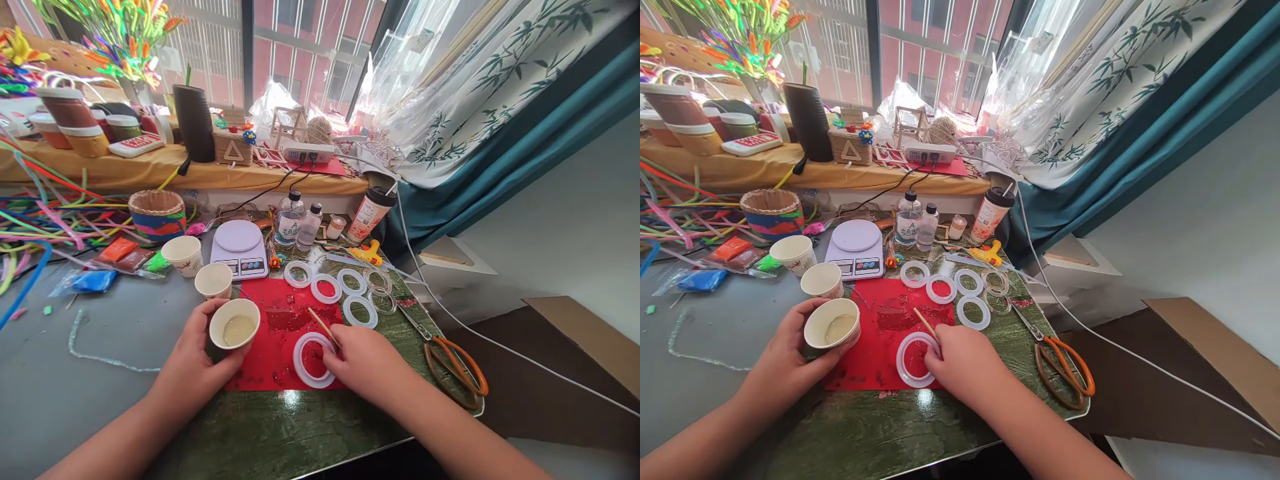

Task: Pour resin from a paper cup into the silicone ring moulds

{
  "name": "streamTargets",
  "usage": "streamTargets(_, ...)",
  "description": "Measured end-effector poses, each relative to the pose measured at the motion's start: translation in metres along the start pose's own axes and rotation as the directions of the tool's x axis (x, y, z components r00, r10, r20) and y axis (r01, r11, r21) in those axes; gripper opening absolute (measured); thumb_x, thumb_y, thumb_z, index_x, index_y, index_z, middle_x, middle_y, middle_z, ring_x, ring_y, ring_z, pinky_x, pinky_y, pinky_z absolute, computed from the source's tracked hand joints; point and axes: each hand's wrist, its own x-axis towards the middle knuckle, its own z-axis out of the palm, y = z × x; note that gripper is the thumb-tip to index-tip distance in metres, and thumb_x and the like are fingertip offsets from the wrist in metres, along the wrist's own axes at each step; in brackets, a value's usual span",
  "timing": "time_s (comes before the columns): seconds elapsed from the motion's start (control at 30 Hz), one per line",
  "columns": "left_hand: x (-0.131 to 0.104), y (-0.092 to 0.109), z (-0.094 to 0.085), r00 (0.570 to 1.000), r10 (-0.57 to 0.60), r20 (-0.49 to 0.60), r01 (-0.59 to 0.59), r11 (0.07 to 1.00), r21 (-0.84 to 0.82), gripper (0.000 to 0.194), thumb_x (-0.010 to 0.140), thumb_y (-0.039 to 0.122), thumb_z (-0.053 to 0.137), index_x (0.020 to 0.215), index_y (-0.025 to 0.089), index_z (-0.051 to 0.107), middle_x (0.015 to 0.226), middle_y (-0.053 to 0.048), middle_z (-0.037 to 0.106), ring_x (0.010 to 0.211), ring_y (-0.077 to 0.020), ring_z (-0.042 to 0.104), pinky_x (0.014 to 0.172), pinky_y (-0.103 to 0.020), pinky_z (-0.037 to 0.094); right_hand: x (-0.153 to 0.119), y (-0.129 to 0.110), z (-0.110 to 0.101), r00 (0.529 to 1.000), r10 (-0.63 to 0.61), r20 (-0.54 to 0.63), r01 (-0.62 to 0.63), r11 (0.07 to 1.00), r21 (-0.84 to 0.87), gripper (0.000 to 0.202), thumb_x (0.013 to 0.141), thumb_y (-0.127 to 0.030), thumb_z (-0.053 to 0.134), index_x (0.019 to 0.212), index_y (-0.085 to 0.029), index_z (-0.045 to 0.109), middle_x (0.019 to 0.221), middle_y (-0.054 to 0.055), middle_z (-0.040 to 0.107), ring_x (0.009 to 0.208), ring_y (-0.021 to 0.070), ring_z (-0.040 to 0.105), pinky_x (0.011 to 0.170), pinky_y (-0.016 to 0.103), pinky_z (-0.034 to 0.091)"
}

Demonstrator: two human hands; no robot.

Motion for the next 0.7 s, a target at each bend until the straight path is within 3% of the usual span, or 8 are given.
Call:
streamTargets(0.13,0.0,0.002,-0.005,1.0,-0.007,-0.03,0.005,0.999,-0.04,0.076,0.091,0.066,0.092,0.151,0.03,0.062,0.147,-0.015,0.084,0.13,-0.0413,0.087,0.112,-0.063,0.073,-0.007,0.014,0.001,0.998,0.061,-0.007,-0.061,0.997,0.037,0.027,0.114,-0.029,0.072,0.088,-0.024,0.065,0.094,0.005,0.083,0.085,0.0217,0.072,0.071,0.033,0.033)
streamTargets(0.27,0.005,0.009,-0.014,0.983,0.043,-0.176,-0.065,0.991,-0.117,0.076,0.089,0.056,0.097,0.153,0.033,0.063,0.151,-0.012,0.08,0.138,-0.0395,0.083,0.118,-0.06,0.071,-0.007,0.01,0.001,0.998,0.059,-0.004,-0.059,0.997,0.045,0.03,0.114,-0.027,0.07,0.086,-0.025,0.061,0.092,0.004,0.081,0.082,0.0209,0.068,0.071,0.033,0.033)
streamTargets(0.47,0.015,0.023,-0.026,0.953,0.082,-0.292,-0.145,0.968,-0.203,0.076,0.09,0.051,0.101,0.154,0.034,0.063,0.152,-0.009,0.078,0.144,-0.0385,0.081,0.123,-0.059,0.071,0.003,-0.032,-0.005,0.998,-0.065,0.023,0.064,0.998,0.019,0.021,0.112,-0.029,0.072,0.092,-0.024,0.07,0.097,0.006,0.086,0.087,0.0229,0.075,0.071,0.034,0.034)
streamTargets(0.6,0.015,0.029,-0.027,0.942,0.075,-0.326,-0.164,0.953,-0.254,0.075,0.091,0.051,0.102,0.153,0.036,0.062,0.16,-0.009,0.076,0.153,-0.0384,0.077,0.133,-0.062,0.066,0.016,-0.068,-0.01,0.994,-0.103,0.044,0.105,0.994,-0.039,0.016,0.112,-0.032,0.072,0.105,-0.022,0.081,0.11,0.014,0.091,0.102,0.0317,0.084,0.073,0.037,0.038)
streamTargets(0.7,0.013,0.03,-0.027,0.938,0.062,-0.342,-0.164,0.946,-0.279,0.073,0.092,0.05,0.101,0.152,0.037,0.063,0.158,-0.009,0.077,0.152,-0.0376,0.078,0.131,-0.061,0.067,0.029,-0.092,-0.012,0.992,-0.117,0.047,0.121,0.99,-0.073,0.021,0.112,-0.034,0.07,0.113,-0.021,0.087,0.115,0.017,0.092,0.108,0.0351,0.087,0.076,0.037,0.046)
